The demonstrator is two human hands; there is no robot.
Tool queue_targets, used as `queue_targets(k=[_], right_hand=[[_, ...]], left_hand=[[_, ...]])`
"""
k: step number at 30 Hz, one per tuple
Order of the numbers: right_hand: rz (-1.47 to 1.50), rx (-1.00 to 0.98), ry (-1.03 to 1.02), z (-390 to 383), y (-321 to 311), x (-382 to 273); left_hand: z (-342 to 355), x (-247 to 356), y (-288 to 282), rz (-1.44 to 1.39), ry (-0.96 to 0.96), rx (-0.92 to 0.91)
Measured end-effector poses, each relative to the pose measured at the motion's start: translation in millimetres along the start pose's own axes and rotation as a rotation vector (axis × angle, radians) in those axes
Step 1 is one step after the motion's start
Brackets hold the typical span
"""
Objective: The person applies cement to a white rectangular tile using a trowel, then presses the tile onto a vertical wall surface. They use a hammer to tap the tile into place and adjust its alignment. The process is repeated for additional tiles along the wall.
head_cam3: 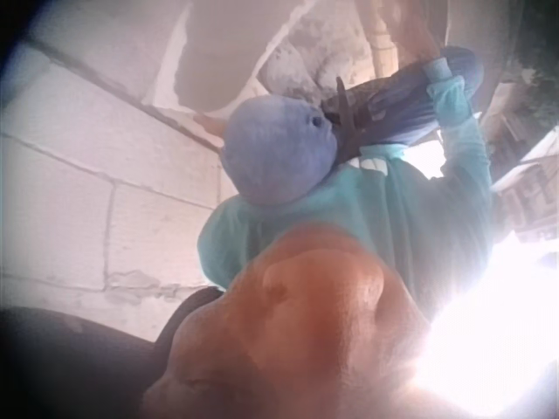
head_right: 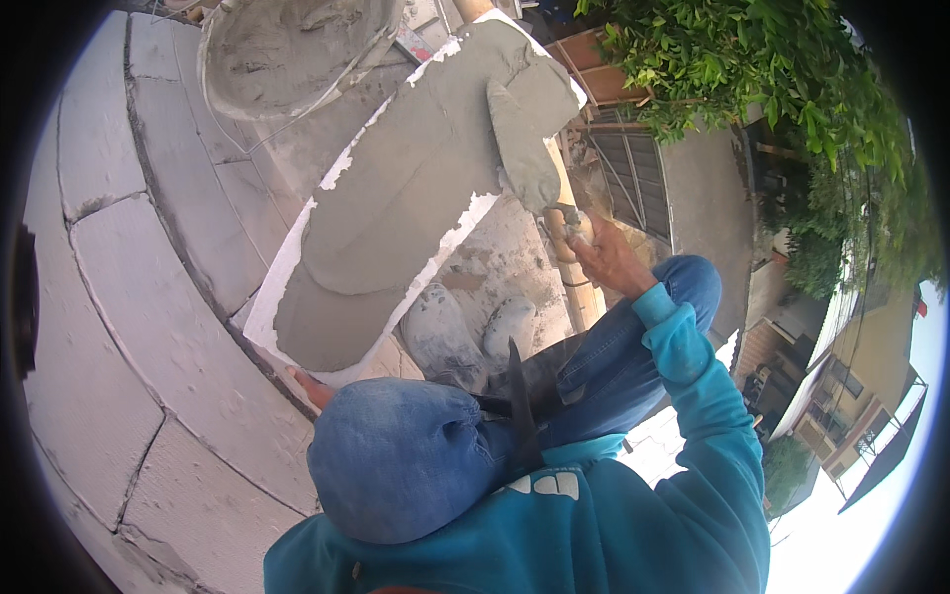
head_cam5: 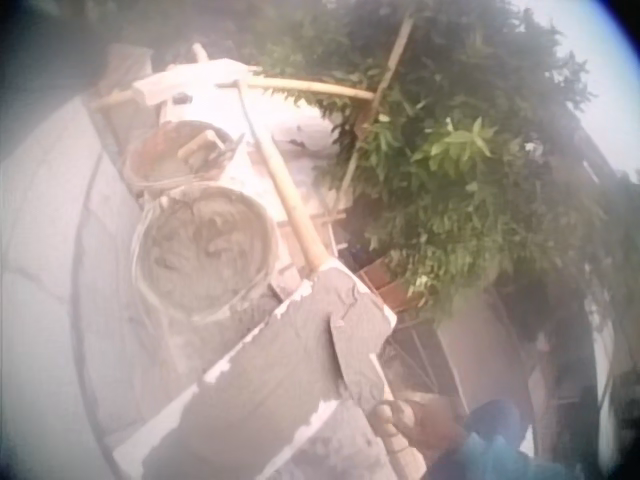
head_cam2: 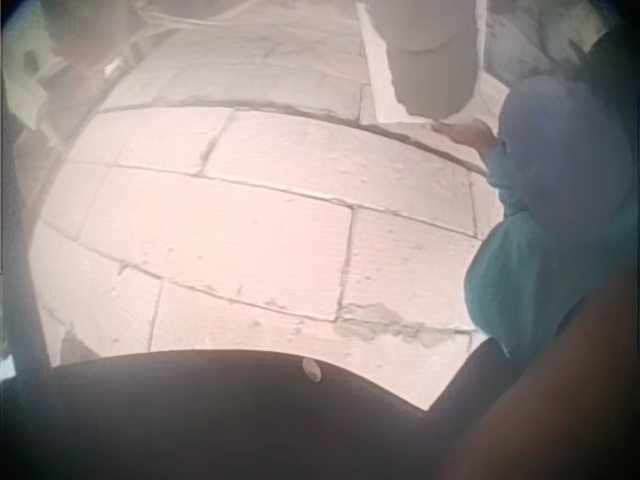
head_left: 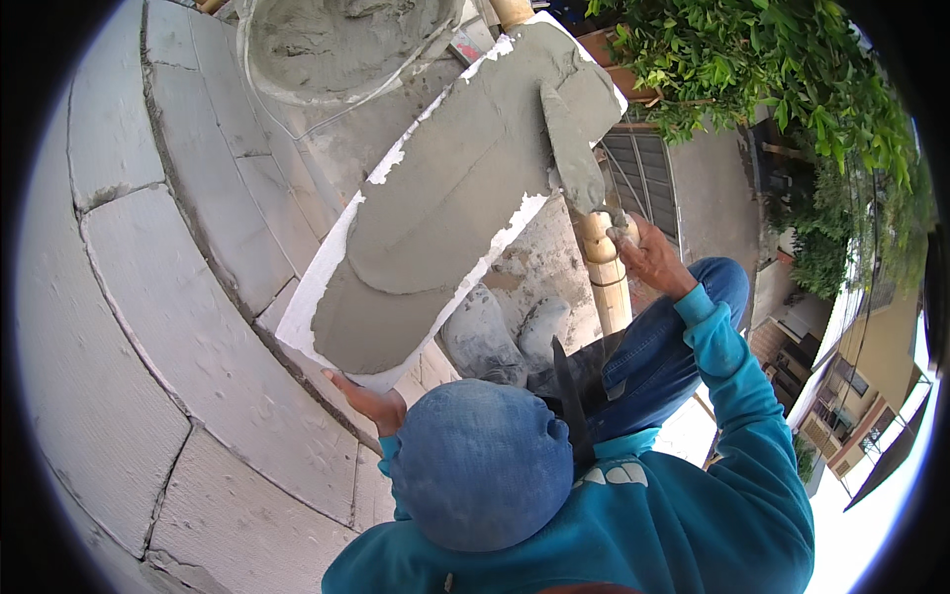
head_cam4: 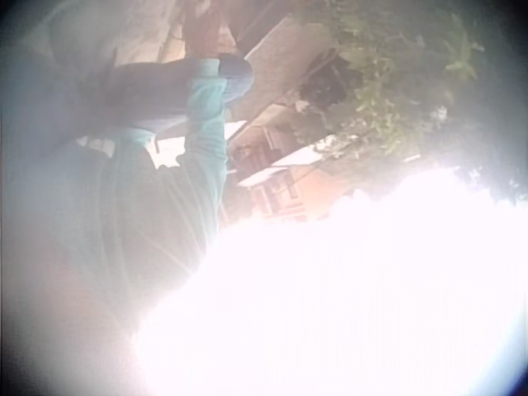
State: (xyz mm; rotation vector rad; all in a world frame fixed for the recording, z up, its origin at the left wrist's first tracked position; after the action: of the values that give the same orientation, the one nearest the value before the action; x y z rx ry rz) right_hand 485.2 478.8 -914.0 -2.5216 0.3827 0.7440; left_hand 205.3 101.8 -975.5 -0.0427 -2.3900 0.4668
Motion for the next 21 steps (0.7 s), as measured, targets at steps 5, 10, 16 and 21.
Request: queue_targets(k=[5,10,16,21], right_hand=[[-0.271,0.132,-0.201,-31.9,66.2,15.2],[-0.358,0.067,-0.215,-51.2,107.2,20.0],[-0.578,-0.086,-0.236,-63.5,100.6,2.7],[-0.6,-0.111,-0.29,-27.4,110.0,8.8]], left_hand=[[3.2,-4.0,0.0,-0.016,-0.023,0.014],[4.7,-3.0,0.5,-0.098,0.008,-0.045],[-9.0,8.6,3.5,-0.247,0.04,-0.214],[-4.5,7.0,4.8,-0.345,0.053,-0.256]])
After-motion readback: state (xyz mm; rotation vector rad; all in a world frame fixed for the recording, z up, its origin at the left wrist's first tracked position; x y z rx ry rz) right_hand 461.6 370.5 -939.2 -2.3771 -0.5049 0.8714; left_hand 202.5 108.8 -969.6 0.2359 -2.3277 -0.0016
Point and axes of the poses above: each hand's wrist, its own z-axis towards the middle knuckle, its own y-axis out of the palm, x = y × z, the point moved 1 cm from there along z, towards the middle knuckle, and after that the axes turned 1 degree about -x, right-handed, at the moved point
